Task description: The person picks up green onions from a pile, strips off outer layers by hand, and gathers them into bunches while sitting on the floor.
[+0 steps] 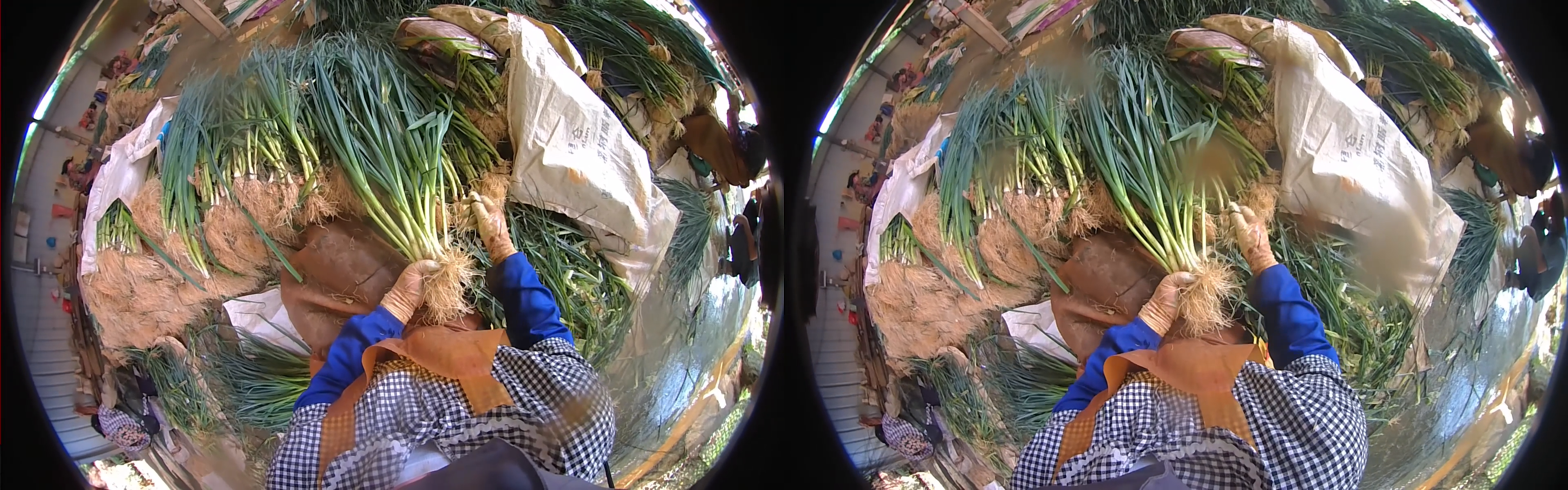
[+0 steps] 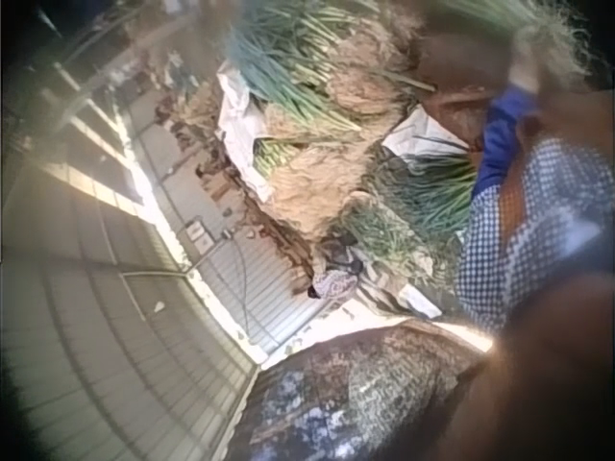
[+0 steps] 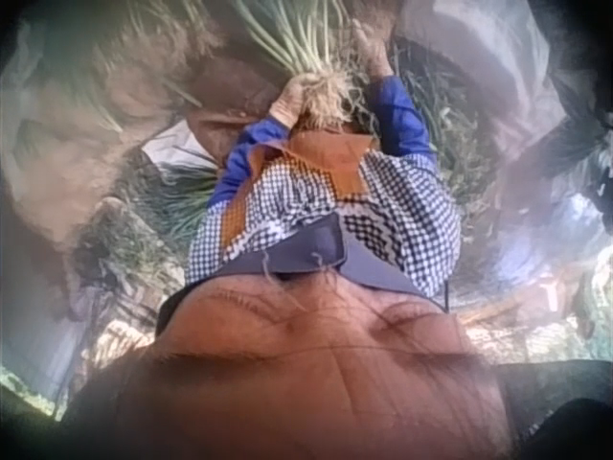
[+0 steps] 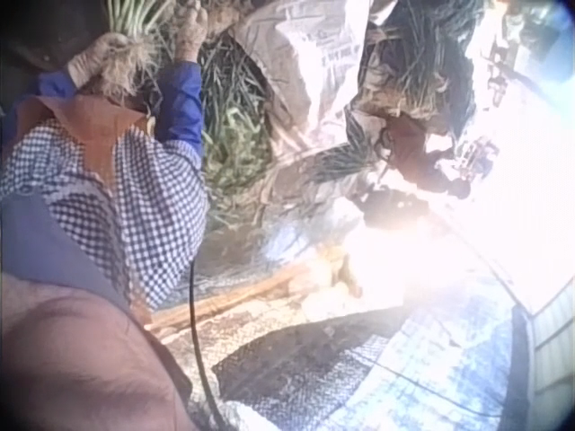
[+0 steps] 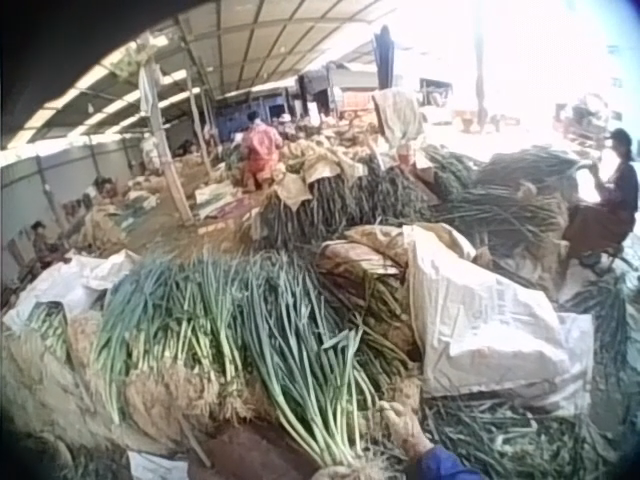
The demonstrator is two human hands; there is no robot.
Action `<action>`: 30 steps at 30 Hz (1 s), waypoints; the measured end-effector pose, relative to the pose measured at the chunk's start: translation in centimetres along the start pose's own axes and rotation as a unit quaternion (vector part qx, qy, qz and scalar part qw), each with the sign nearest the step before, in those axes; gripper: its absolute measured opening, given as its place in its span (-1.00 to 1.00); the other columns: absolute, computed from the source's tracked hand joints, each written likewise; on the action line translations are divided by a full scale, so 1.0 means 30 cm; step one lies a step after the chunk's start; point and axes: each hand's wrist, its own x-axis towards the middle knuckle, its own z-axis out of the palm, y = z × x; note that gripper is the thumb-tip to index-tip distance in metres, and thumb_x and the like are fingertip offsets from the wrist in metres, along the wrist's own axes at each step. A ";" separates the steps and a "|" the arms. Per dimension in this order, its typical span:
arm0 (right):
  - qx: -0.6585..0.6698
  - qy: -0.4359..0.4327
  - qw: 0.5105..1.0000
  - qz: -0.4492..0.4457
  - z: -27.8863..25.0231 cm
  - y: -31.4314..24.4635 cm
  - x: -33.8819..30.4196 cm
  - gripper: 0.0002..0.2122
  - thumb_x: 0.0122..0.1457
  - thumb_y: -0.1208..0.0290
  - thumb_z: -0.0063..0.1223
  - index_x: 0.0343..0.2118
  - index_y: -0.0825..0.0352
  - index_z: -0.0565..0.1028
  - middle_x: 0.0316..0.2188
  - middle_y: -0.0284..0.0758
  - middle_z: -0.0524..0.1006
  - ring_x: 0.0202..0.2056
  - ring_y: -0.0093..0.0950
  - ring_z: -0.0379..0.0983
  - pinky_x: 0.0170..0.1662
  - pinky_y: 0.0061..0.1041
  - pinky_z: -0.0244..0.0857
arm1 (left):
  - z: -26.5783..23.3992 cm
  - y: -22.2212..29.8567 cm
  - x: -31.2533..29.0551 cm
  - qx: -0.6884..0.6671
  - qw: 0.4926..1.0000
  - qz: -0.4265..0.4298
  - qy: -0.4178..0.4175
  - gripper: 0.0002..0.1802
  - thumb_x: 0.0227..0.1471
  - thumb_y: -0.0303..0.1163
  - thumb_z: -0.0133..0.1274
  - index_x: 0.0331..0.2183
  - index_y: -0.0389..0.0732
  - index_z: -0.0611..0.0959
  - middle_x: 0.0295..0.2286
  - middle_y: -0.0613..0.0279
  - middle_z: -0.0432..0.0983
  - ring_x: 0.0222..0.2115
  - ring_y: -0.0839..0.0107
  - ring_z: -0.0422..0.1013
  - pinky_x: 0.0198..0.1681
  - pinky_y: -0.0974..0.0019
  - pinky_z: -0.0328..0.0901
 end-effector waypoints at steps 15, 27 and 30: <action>-0.482 0.230 0.834 -0.140 -0.197 0.030 0.487 -0.76 0.11 0.18 -0.13 -0.44 0.27 0.44 -0.41 -0.13 0.49 -0.34 -0.12 0.41 -0.31 -0.24 0.28 | 0.123 0.187 -0.246 0.094 0.978 0.177 -0.047 -0.52 -0.29 -0.51 0.11 -0.19 -0.31 0.45 -0.47 0.20 0.50 -0.45 0.41 0.46 -0.29 0.39 0.39; -0.055 -0.229 0.971 0.047 -0.162 -0.082 0.101 -0.70 0.11 0.26 -0.08 -0.24 0.43 0.46 -0.33 -0.32 0.51 -0.28 -0.53 0.42 -0.23 -0.59 0.30 | 0.181 0.090 -0.118 -0.077 0.992 0.036 -0.097 -0.81 -0.18 -0.52 0.01 -0.40 -0.35 0.56 -0.48 0.15 0.53 -0.46 0.36 0.47 -0.28 0.34 0.39; 0.122 -0.298 0.944 0.072 -0.040 0.025 -0.077 -0.65 0.13 0.23 -0.09 -0.15 0.42 0.42 -0.22 -0.28 0.48 -0.24 -0.51 0.41 -0.15 -0.58 0.27 | 0.051 -0.009 -0.041 -0.105 0.993 -0.028 -0.040 -0.74 -0.16 -0.50 0.00 -0.31 -0.36 0.53 -0.36 0.08 0.51 -0.35 0.29 0.45 -0.21 0.26 0.37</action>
